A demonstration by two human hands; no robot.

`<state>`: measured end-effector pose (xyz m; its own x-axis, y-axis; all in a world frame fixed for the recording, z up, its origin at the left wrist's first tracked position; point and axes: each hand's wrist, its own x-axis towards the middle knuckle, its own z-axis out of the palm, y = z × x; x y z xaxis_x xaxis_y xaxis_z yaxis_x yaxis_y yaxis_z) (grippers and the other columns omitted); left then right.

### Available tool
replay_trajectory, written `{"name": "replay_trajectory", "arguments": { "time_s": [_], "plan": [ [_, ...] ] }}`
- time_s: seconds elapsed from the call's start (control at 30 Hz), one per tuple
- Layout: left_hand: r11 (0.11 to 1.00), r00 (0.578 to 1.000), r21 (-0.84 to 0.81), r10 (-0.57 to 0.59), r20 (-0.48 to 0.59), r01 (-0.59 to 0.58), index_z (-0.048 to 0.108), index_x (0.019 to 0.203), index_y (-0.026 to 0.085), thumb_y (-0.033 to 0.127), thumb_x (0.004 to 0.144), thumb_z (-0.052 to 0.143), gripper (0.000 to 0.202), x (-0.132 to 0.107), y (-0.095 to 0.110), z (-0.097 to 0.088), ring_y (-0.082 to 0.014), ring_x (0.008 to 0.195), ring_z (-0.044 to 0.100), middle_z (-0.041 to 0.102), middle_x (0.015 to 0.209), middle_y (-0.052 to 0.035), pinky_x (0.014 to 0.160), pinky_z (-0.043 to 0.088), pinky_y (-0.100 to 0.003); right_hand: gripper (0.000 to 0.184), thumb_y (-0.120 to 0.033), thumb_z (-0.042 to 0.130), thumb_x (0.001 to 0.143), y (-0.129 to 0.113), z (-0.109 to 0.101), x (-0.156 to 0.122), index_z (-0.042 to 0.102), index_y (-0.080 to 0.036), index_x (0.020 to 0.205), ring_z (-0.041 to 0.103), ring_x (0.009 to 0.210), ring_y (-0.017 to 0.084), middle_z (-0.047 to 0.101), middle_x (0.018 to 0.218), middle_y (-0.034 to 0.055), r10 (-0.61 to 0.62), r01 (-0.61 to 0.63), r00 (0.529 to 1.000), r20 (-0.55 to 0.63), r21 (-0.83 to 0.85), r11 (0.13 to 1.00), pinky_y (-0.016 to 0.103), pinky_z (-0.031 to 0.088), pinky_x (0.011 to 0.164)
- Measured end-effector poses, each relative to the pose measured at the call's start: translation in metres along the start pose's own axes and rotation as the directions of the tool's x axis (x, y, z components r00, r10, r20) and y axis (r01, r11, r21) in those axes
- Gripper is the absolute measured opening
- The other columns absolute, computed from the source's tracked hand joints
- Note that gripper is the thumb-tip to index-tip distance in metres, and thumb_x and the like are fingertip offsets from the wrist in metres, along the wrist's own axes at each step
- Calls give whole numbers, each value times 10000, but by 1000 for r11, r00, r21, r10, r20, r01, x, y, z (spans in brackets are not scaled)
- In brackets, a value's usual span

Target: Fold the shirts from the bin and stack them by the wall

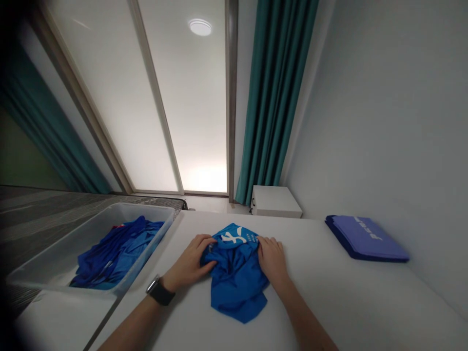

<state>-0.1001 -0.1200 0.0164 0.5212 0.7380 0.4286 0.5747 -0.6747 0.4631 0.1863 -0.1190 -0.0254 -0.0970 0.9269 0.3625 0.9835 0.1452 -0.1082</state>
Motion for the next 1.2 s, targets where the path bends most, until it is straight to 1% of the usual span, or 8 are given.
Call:
{"name": "replay_trajectory", "arguments": {
  "time_s": [0.13,0.27,0.43,0.53,0.63,0.77,0.93,1.2],
  "plan": [
    [995,995,5,-100,2,100,642,990,203,190,846,498,204,2,-8,1,-236,931,581,638,991,-77,862,467,-383,372,-65,415,868,15,2,1,634,-181,1145,573,932,238,703,1021,88,75,-74,997,23,-36,997,340,341,764],
    [930,962,-275,-267,-54,243,636,891,177,289,897,440,226,6,-6,4,-195,753,591,661,826,-46,717,468,-309,397,-54,364,882,13,-13,4,629,-168,1154,547,921,239,666,1003,108,15,-7,979,-205,36,999,350,355,778],
    [757,919,-585,-391,-51,290,624,863,158,417,903,469,305,11,10,9,-173,713,558,630,776,-32,643,455,-269,348,-155,327,963,-41,-37,-10,613,-179,1160,553,939,225,669,1022,91,-241,311,924,-297,214,926,365,355,857],
    [701,929,-660,-370,-10,272,635,850,152,438,876,523,308,10,21,13,-162,722,555,632,782,-28,660,451,-258,399,-347,475,944,-81,-39,-24,523,-169,1298,551,998,262,670,1083,109,-247,289,951,-185,253,923,397,339,910],
    [680,935,-678,-353,34,281,638,841,154,459,854,550,318,10,28,18,-148,656,546,623,729,-15,606,439,-246,341,-321,528,903,-99,-35,-29,558,-167,1206,548,971,269,672,1051,109,-177,211,973,-150,248,946,400,343,890],
    [703,898,-664,-427,-106,256,648,892,164,418,824,562,276,10,26,19,-166,673,588,664,764,-26,612,466,-262,234,-91,511,807,-84,-37,-22,595,-207,993,531,926,256,670,917,69,-122,153,978,-167,187,970,379,332,831],
    [788,772,-585,-489,-406,191,643,956,176,276,792,542,217,10,7,11,-205,871,632,686,909,-46,787,497,-312,342,-35,490,730,-42,-50,-10,587,-207,1010,507,965,261,624,1014,88,13,18,977,-211,143,989,366,315,797],
    [781,691,-581,-552,-467,230,614,981,184,191,737,472,282,9,-13,5,-145,621,541,594,750,4,528,431,-230,291,-158,421,785,5,-49,-4,601,-201,1008,577,878,230,637,955,68,300,-162,916,-266,440,884,354,373,805]
  ]
}}
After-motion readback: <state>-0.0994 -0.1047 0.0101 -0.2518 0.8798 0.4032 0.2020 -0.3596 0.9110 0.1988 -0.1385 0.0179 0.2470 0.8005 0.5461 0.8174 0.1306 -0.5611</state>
